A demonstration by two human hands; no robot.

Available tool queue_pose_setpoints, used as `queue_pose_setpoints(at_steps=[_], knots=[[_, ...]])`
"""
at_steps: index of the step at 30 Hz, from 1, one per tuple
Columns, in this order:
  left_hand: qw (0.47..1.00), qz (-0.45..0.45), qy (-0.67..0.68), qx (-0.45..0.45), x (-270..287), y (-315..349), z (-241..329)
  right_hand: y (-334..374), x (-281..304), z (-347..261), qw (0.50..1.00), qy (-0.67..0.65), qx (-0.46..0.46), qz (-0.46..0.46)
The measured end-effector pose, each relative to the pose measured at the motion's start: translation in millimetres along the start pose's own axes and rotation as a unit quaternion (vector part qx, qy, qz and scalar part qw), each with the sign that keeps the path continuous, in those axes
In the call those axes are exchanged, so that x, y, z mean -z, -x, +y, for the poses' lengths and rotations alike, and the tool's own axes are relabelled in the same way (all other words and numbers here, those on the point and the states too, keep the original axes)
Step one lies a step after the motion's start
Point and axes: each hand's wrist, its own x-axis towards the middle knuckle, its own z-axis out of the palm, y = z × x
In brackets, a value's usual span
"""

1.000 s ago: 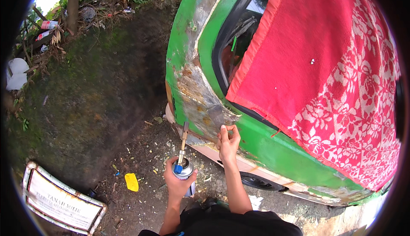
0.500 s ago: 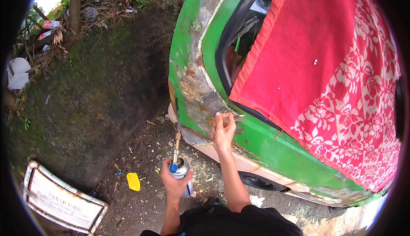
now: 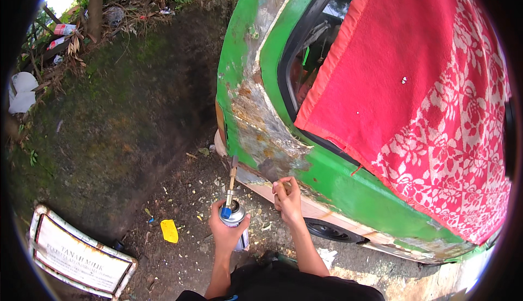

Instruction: The person uses a blowtorch to heat the side panel of a green vehicle and a scraper to remove softened paint and rust. The person repeatedly applies heat and scrapes the same area, gradually exposing bare metal.

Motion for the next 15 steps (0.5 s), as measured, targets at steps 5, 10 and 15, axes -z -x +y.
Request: queue_pose_setpoints(at_steps=[5, 10, 15], knots=[[0.999, -0.039, 0.01, -0.021, -16.0, -4.3, 18.2, -17.4, -8.4, -31.9, 0.996, -0.016, 0.083, 0.023], [0.999, -0.039, 0.02, -0.024, -17.6, -5.7, 14.8, -34.5, -24.7, -47.1, 0.991, -0.004, 0.134, 0.03], [0.998, -0.036, -0.019, -0.049, -19.7, -10.4, 17.2, -71.1, -37.6, -50.1, 0.979, 0.037, 0.197, 0.027]])
